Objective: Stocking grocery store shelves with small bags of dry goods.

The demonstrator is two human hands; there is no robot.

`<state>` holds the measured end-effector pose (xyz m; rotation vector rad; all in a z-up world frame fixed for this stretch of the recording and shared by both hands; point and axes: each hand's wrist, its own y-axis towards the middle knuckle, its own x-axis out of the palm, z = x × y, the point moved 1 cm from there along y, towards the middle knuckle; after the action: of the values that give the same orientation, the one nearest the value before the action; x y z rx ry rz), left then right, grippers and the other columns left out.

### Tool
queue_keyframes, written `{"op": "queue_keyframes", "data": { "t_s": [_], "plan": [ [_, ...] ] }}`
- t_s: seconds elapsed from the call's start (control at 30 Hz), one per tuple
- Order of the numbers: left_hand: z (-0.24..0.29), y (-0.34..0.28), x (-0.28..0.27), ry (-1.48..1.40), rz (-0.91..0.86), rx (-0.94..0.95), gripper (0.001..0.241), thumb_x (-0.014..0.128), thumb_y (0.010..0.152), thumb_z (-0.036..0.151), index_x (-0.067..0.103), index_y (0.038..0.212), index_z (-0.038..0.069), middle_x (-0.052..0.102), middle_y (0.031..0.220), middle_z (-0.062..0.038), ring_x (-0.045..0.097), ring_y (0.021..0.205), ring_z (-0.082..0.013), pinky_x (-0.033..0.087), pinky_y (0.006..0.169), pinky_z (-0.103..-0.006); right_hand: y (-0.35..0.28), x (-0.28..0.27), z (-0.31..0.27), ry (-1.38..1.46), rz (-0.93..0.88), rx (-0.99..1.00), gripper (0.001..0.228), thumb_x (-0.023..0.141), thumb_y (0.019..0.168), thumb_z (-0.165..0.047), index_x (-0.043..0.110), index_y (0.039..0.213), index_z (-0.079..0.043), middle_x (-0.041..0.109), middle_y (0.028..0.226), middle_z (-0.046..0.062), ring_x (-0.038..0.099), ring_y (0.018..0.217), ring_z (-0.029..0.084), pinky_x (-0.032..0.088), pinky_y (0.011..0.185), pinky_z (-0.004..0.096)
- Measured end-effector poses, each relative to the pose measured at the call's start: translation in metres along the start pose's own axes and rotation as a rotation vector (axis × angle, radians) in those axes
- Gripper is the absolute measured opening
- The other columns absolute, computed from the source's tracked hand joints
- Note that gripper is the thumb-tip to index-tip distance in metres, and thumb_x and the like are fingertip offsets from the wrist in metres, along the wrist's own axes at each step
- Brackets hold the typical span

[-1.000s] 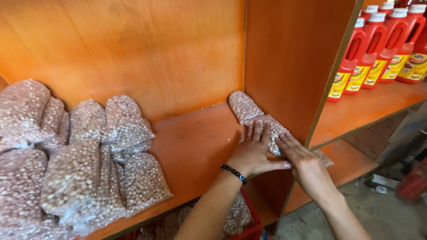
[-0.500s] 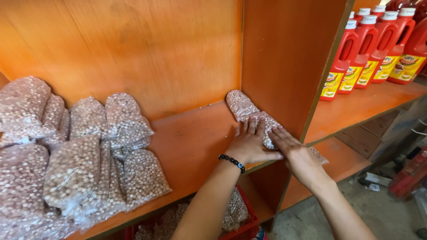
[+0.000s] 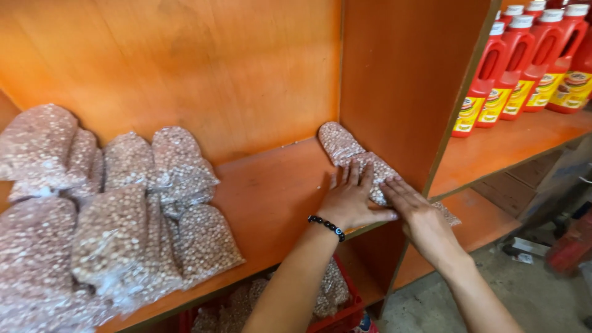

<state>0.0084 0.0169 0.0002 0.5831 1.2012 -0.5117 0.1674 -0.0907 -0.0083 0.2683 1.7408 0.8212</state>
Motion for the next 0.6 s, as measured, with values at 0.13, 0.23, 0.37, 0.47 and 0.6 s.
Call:
{"op": "queue_keyframes", "data": {
  "t_s": [0.13,0.23,0.37,0.47,0.6],
  "plan": [
    [-0.003,-0.02,-0.005,-0.006,0.097,0.001,0.132,0.062,0.076,0.086,0.006,0.166,0.006,0.0,0.168,-0.033,0.002,0.156,-0.0479,0.007,0.123,-0.0606,0.008,-0.012,-0.021,0.041,0.043,0.037,0.071,0.061,0.072,0.014,0.058,0.14,-0.007,0.056,0.148,0.016,0.05,0.14,0.032,0.043,0.115,0.045],
    [-0.01,-0.04,-0.018,-0.026,0.203,0.038,0.125,0.059,0.079,0.082,0.01,0.164,0.004,0.008,0.167,-0.032,0.01,0.157,-0.0436,0.011,0.125,-0.0559,0.019,-0.013,-0.039,0.067,0.064,0.042,0.074,0.063,0.068,0.012,0.057,0.139,-0.006,0.058,0.147,0.015,0.053,0.136,0.035,0.044,0.112,0.045],
    [-0.019,-0.086,-0.053,0.076,0.273,-0.004,0.107,0.066,0.087,0.063,0.017,0.16,0.002,0.014,0.166,-0.031,0.015,0.154,-0.0435,0.017,0.123,-0.054,0.036,0.004,-0.072,0.103,0.141,-0.101,0.071,0.07,0.069,0.006,0.058,0.139,-0.002,0.058,0.144,0.018,0.055,0.133,0.036,0.044,0.112,0.046],
    [-0.018,-0.137,-0.074,0.155,0.333,-0.122,0.103,0.073,0.086,0.05,0.021,0.157,-0.003,0.02,0.162,-0.032,0.021,0.151,-0.0445,0.02,0.12,-0.0536,0.043,0.026,-0.102,0.209,0.154,-0.184,0.066,0.074,0.072,0.0,0.059,0.136,-0.001,0.062,0.141,0.016,0.058,0.131,0.033,0.046,0.113,0.043],
    [-0.038,-0.204,-0.065,0.449,0.503,-0.333,0.09,0.073,0.082,0.043,0.04,0.148,-0.008,0.039,0.154,-0.03,0.038,0.143,-0.0442,0.025,0.119,-0.0522,0.05,0.052,-0.151,0.309,0.125,-0.347,0.058,0.07,0.077,0.002,0.06,0.135,-0.001,0.065,0.139,0.015,0.061,0.13,0.032,0.048,0.113,0.041]
  ]
}}
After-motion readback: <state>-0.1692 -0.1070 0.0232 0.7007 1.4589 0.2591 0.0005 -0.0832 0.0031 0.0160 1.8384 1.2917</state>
